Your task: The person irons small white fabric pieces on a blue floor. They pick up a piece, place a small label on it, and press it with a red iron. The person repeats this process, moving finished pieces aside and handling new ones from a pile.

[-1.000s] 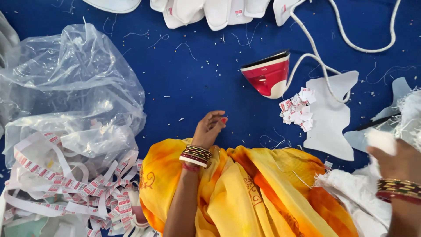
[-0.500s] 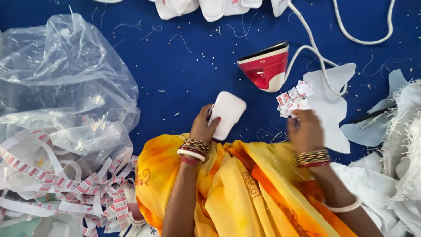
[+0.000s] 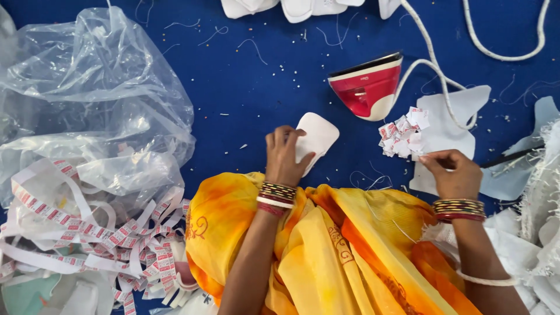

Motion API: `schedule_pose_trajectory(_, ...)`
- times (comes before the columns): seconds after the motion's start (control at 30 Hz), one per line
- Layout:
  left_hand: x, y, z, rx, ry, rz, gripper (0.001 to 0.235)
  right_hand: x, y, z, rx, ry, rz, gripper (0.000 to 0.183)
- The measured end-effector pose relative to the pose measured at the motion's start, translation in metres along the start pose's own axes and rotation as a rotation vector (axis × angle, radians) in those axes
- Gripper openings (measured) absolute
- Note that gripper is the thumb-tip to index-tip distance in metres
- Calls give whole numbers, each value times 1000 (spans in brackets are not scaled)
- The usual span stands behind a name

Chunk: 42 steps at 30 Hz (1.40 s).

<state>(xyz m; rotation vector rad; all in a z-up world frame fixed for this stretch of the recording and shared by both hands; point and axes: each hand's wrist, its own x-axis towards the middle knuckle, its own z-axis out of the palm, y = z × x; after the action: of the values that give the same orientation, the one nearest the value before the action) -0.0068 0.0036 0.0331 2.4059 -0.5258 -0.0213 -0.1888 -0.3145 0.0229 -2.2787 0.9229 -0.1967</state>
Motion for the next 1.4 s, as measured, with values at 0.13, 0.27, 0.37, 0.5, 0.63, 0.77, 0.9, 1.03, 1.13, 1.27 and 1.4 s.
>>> schedule_pose_trajectory(0.13, -5, 0, 12, -70, -124, -16, 47, 7, -3, -8, 221, -67, 186, 21)
schedule_pose_trajectory(0.27, -5, -1, 16, -37, -137, -59, 46, 11, -34, 2, 495, -250, 287, 22)
schedule_pose_trajectory(0.37, -8, -2, 15, -52, -88, -30, 43, 10, -83, 33, 527, -481, 257, 21)
schedule_pose_trajectory(0.5, -8, -2, 17, -37, -88, -38, 43, 20, -130, 81, 501, -642, 254, 22)
schedule_pose_trajectory(0.63, -9, -5, 21, -20, -91, -25, 43, 35, -151, 120, 338, -656, -46, 26)
schedule_pose_trajectory(0.77, -10, -5, 24, 6, -80, -2, 45, 48, -157, 143, 138, -601, -214, 14)
schedule_pose_trajectory(0.9, -12, -3, 23, 18, -94, 0, 44, 51, -163, 146, 12, -518, -405, 12)
schedule_pose_trajectory(1.03, -11, 2, 23, 78, -103, 20, 48, 50, -169, 146, 10, -453, -412, 10)
schedule_pose_trajectory(1.13, -14, 3, 26, 137, -115, 27, 53, 44, -173, 147, -8, -400, -440, 9)
schedule_pose_trajectory(1.27, -15, 5, 29, 209, -113, 26, 54, 26, -167, 141, -29, -212, -539, 13)
schedule_pose_trajectory(1.4, -21, 4, 36, 267, -65, 68, 52, 7, -120, 129, 99, -144, -278, 19)
